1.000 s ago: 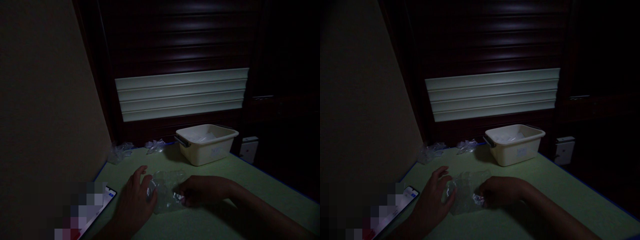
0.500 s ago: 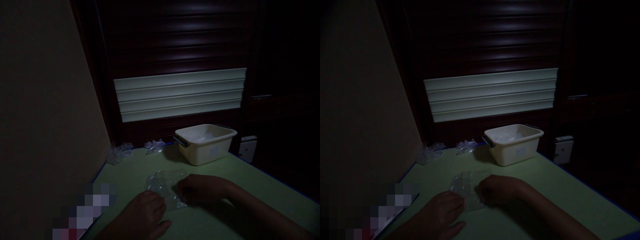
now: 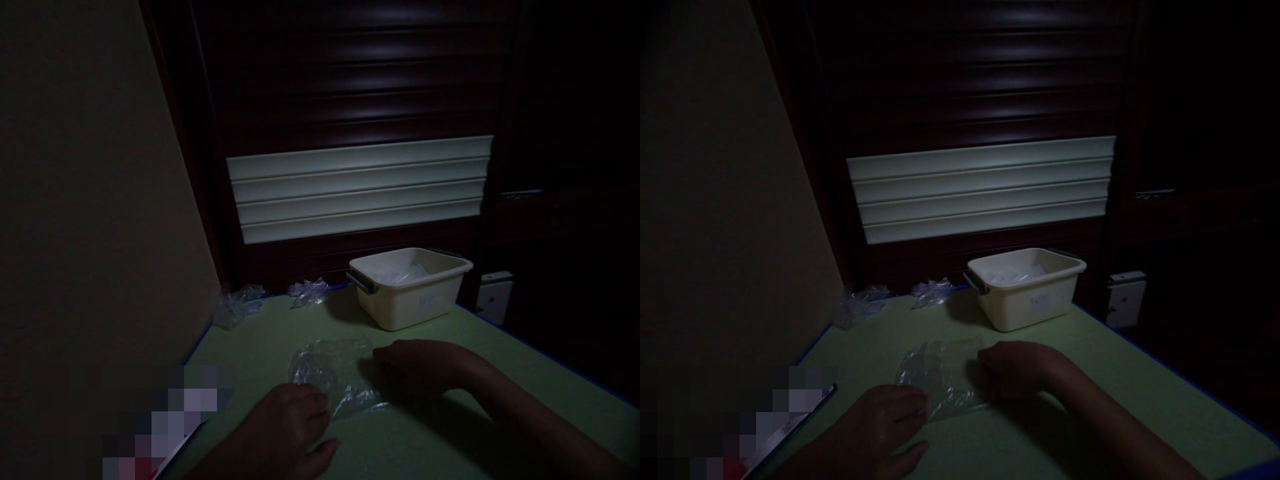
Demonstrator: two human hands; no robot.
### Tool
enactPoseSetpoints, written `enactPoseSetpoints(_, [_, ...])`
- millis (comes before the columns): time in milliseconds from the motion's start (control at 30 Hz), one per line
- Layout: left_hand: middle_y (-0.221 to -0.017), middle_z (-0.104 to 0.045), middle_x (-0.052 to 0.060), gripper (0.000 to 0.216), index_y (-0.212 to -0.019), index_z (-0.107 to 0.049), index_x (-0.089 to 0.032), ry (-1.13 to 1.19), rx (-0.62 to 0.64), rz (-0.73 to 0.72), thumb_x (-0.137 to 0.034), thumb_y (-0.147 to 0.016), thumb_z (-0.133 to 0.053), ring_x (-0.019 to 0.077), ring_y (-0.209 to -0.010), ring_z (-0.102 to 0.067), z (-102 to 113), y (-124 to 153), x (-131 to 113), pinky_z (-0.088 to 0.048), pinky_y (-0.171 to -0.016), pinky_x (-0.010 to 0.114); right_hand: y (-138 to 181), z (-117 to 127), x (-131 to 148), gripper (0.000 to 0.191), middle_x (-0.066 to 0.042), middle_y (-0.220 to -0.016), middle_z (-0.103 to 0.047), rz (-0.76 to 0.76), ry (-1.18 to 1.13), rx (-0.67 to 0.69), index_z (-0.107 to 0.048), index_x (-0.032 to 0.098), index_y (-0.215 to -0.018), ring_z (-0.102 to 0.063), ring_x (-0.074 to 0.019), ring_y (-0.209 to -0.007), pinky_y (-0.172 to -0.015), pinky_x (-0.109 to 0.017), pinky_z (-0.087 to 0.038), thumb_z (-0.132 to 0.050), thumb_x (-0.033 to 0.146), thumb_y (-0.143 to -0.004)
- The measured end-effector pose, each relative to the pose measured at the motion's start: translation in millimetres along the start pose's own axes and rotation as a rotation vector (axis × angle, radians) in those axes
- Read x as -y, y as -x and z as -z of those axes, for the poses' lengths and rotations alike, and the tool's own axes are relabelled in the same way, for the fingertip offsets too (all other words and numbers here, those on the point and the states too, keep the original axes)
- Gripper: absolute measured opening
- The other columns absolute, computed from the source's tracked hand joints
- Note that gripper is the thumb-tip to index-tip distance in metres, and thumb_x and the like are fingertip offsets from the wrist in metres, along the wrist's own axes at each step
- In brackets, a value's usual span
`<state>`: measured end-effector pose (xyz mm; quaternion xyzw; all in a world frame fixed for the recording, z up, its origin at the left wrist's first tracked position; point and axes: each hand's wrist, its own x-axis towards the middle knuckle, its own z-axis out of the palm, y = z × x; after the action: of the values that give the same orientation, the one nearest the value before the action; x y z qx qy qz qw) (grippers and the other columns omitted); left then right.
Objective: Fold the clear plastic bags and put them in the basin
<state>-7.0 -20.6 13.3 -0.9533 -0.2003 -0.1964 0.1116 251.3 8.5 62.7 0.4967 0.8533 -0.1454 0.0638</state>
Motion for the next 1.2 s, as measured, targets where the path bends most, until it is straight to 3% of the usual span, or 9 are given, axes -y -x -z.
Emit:
enactPoseSetpoints(267, [-0.086, -0.069, 0.009, 0.009, -0.084, -0.063, -0.016, -0.02, 0.017, 0.021, -0.023, -0.085, -0.057, 0.0215, -0.078, -0.064, -2, 0, -1, -0.054, -0.072, 0.033, 0, 3, 6, 0.016, -0.013, -0.08, -0.068, -0.089, -0.002, -0.187, -0.063, 0.013, -0.088, -0.059, -0.0198, -0.066, -0.049, -0.026, -0.026, -0.049, 0.013, -0.081])
enactPoseSetpoints(400, [-0.086, -0.068, 0.008, 0.012, -0.091, -0.064, -0.016, -0.013, 0.059, 0.034, -0.021, -0.081, -0.06, 0.0232, -0.08, -0.063, 0, -1, -3, -0.053, -0.075, 0.036, -6, -2, 26, 0.019, -0.008, -0.079, -0.069, 0.049, -0.124, -0.225, -0.062, 0.016, -0.091, -0.059, -0.0154, -0.063, -0.049, -0.023, -0.03, -0.046, 0.026, -0.088])
enactPoseSetpoints(533, [-0.09, -0.068, 0.009, 0.025, -0.104, -0.061, -0.015, 0.049, 0.035, 0.074, -0.02, -0.08, -0.059, 0.0236, -0.081, -0.062, 2, -3, -2, -0.053, -0.074, 0.037, -13, -17, 39, 0.026, -0.014, -0.083, -0.071, 0.102, 0.006, -0.202, -0.064, 0.013, -0.094, -0.066, -0.0233, -0.068, -0.049, -0.026, -0.029, -0.041, 0.026, -0.089])
enactPoseSetpoints(700, [-0.082, -0.066, 0.008, 0.019, -0.087, -0.064, -0.016, 0.057, -0.103, 0.212, -0.019, -0.087, -0.045, 0.0227, -0.078, -0.06, 1, -5, 8, -0.05, -0.073, 0.038, -16, -22, 39, 0.03, -0.016, -0.088, -0.071, 0.086, 0.045, -0.192, -0.065, 0.014, -0.098, -0.068, -0.0295, -0.077, -0.053, -0.029, -0.034, -0.049, 0.037, -0.087])
enactPoseSetpoints(933, [-0.078, -0.063, 0.006, 0.029, -0.075, -0.06, -0.018, 0.131, -0.171, 0.433, -0.02, -0.093, -0.037, 0.0193, -0.075, -0.058, 1, -4, 19, -0.048, -0.071, 0.032, -20, -16, 19, 0.021, -0.013, -0.092, -0.07, 0.087, 0.001, -0.184, -0.065, 0.015, -0.095, -0.066, -0.0233, -0.079, -0.058, -0.026, -0.039, -0.05, 0.024, -0.083])
enactPoseSetpoints(1200, [-0.079, -0.066, 0.006, 0.035, -0.071, -0.064, -0.017, 0.154, -0.151, 0.445, -0.019, -0.092, -0.037, 0.0188, -0.077, -0.062, -2, -4, 20, -0.05, -0.072, 0.031, -25, -11, 11, 0.025, -0.016, -0.095, -0.067, -0.047, 0.043, -0.292, -0.066, 0.01, -0.094, -0.064, -0.0201, -0.075, -0.058, -0.026, -0.038, -0.043, 0.012, -0.084])
